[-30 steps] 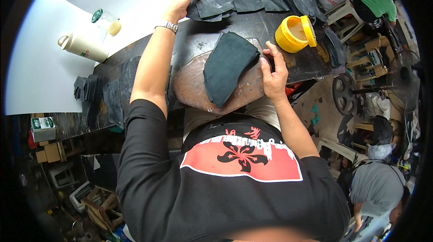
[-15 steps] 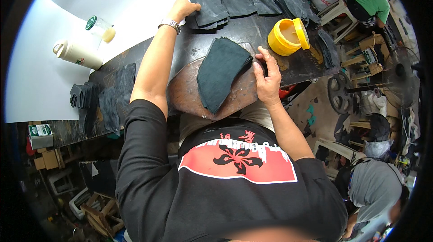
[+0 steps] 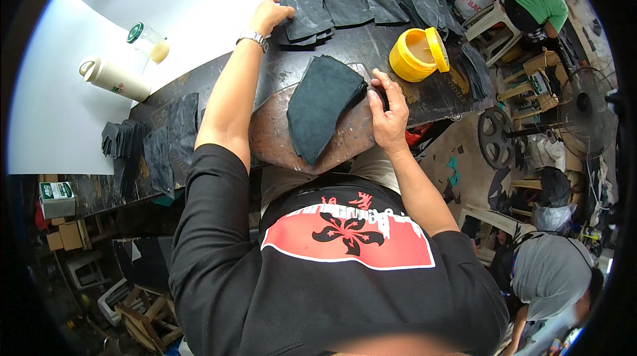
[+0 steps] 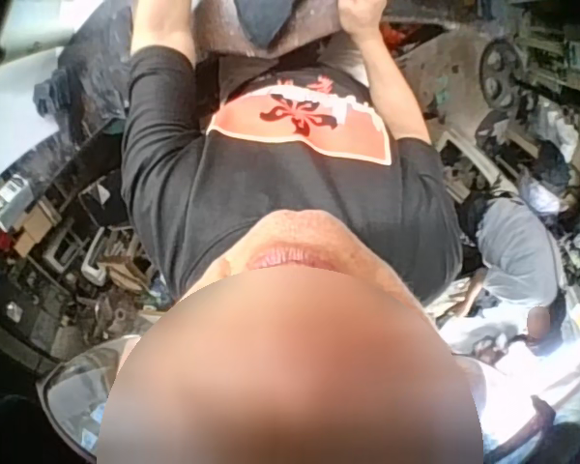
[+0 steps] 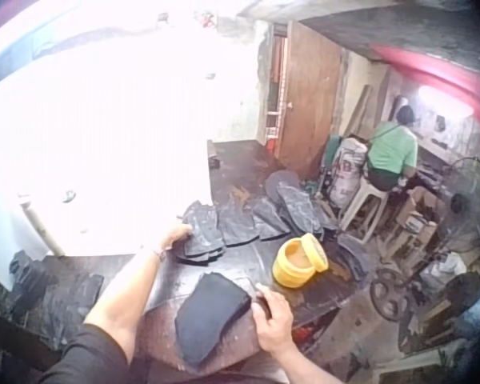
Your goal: The person repeatedly rubs dark flexible sheets on a curved surface using both hands, then stacks them on the table. The person handles the sheets one at a time, pressing and smoothing them before placing them in a growing pile.
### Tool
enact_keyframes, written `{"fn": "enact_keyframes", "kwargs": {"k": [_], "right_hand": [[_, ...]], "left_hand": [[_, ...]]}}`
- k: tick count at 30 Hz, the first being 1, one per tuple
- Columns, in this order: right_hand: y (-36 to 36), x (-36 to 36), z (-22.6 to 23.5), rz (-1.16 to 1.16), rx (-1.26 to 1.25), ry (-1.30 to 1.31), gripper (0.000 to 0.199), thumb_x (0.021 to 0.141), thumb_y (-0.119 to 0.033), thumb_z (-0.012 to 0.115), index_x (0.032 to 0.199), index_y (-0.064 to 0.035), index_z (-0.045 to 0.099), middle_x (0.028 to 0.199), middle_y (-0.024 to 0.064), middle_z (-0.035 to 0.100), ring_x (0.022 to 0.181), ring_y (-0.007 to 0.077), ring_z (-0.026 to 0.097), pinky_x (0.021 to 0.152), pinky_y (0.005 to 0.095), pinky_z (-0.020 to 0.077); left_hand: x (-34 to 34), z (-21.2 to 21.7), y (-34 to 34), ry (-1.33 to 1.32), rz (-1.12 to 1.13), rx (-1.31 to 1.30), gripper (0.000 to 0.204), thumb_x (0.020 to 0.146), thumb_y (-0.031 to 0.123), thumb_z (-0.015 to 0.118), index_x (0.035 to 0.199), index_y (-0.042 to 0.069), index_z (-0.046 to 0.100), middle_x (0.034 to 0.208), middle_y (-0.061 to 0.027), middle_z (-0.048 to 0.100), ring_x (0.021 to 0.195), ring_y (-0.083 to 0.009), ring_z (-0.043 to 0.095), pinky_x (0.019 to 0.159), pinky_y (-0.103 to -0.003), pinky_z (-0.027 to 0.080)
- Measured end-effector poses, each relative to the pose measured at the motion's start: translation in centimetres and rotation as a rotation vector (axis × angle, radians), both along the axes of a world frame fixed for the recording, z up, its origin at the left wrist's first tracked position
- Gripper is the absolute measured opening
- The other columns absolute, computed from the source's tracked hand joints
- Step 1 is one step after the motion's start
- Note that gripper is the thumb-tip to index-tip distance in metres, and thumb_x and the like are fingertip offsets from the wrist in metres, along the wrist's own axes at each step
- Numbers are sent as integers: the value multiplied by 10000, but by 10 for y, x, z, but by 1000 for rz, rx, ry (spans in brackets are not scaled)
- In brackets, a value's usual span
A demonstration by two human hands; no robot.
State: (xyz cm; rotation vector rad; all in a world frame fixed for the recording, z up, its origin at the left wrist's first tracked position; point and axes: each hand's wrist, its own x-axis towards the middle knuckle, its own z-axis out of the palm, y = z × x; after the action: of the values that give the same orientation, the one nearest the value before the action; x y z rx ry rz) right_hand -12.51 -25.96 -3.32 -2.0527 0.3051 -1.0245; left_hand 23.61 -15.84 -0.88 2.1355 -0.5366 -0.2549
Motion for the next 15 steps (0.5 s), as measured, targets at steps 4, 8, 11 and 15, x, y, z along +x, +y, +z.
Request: {"fn": "enact_keyframes", "kwargs": {"k": [4,8,11,15], "right_hand": [[0,1,1,0,2,8,404,902,-68,674,1305,-87,651,1059,109,689,1003,284,642,929,385,478],[1,0,1,2,22,-3,413,898,-64,677,1309,-90,649,1057,108,690,1002,283,642,933,384,478],[0,0,1,0,23,10,419,895,-60,680,1311,-89,647,1059,107,690,1003,282,642,935,382,477],[-1,-1,2,8,-23,53,414,938,-36,644,1351,-50,617,1123,105,674,1048,213,638,971,333,486]], "left_hand": [[-7,-5,2,-78,61,-28,713,688,225,797,1299,-51,554,1024,-186,724,971,-281,699,840,-347,560],[-8,-2,15,-37,48,-42,800,687,212,792,1380,-35,476,1040,-190,705,987,-262,680,873,-343,541],[0,9,50,-5,-21,36,858,702,195,788,1446,-15,415,1061,-178,694,951,-243,654,874,-341,514],[0,17,94,-113,64,212,824,704,171,793,1439,30,449,1176,-200,666,975,-302,675,965,-380,516]]}}
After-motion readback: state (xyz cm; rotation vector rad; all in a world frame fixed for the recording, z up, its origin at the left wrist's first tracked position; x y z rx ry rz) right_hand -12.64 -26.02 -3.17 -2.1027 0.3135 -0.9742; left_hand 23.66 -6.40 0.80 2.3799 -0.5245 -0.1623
